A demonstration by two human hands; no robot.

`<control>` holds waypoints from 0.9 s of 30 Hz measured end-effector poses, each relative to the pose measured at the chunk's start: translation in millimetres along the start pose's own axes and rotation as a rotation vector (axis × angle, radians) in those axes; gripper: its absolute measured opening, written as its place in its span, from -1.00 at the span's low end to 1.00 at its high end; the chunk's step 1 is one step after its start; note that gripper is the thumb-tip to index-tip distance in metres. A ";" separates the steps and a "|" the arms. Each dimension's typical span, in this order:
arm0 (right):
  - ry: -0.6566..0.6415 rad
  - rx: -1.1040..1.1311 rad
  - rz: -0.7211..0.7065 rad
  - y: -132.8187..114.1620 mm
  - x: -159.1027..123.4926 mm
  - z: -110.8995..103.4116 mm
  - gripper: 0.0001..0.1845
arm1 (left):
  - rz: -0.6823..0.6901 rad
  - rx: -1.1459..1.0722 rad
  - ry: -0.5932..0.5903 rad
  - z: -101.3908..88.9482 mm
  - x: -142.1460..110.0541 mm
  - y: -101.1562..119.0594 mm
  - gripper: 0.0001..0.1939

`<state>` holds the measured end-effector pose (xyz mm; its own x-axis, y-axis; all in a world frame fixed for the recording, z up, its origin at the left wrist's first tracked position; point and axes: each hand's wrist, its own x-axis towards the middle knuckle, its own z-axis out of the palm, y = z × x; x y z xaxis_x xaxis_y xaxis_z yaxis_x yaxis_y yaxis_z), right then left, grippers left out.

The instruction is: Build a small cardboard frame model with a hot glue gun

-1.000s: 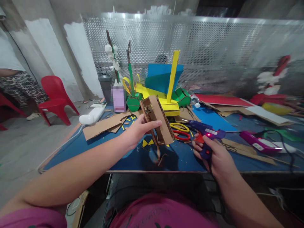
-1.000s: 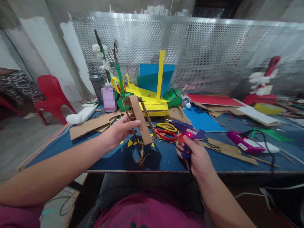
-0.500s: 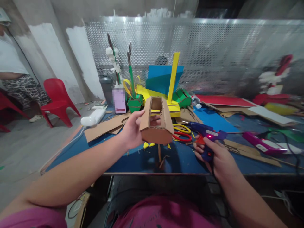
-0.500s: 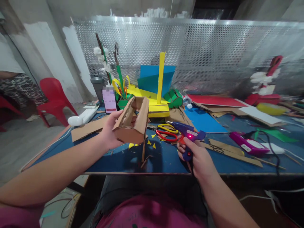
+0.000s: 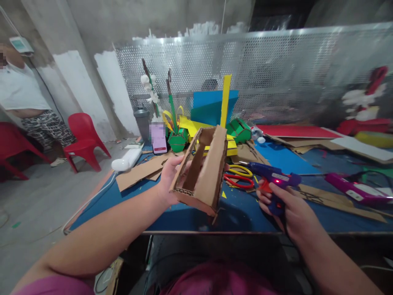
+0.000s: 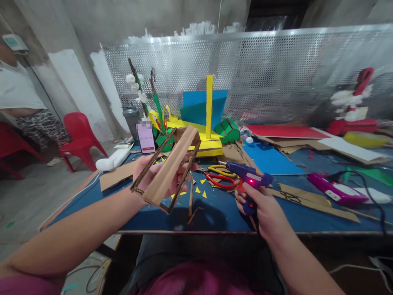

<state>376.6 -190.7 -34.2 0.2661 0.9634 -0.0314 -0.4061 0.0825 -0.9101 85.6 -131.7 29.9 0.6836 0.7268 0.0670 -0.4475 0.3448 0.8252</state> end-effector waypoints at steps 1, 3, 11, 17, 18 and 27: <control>-0.011 0.002 -0.004 0.2 0.0 -0.4 -0.56 | -0.004 -0.044 -0.019 -1.7 0.5 0.6 -0.24; -0.025 0.002 -0.008 0.8 0.1 -1.3 -0.59 | -0.010 -0.106 -0.042 -3.2 1.0 2.3 -0.22; 0.004 -0.020 -0.022 1.1 -2.1 0.4 -0.52 | 0.019 -0.108 0.009 -9.6 -1.7 3.3 -0.24; 0.005 -0.034 -0.003 -0.7 -1.1 1.6 -0.47 | 0.037 -0.069 0.047 -17.7 -1.8 -0.6 -0.13; 0.009 -0.040 0.000 -0.7 -1.1 1.7 -0.46 | 0.031 -0.065 0.043 -17.3 -1.9 -0.7 -0.12; 0.045 -0.044 -0.013 -0.3 -1.3 2.2 -0.41 | 0.014 -0.046 0.028 -8.4 -3.4 3.5 -0.23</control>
<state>374.4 -191.4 -33.0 0.3110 0.9497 -0.0371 -0.3636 0.0829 -0.9278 76.8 -128.0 27.8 0.6609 0.7479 0.0626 -0.4838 0.3608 0.7973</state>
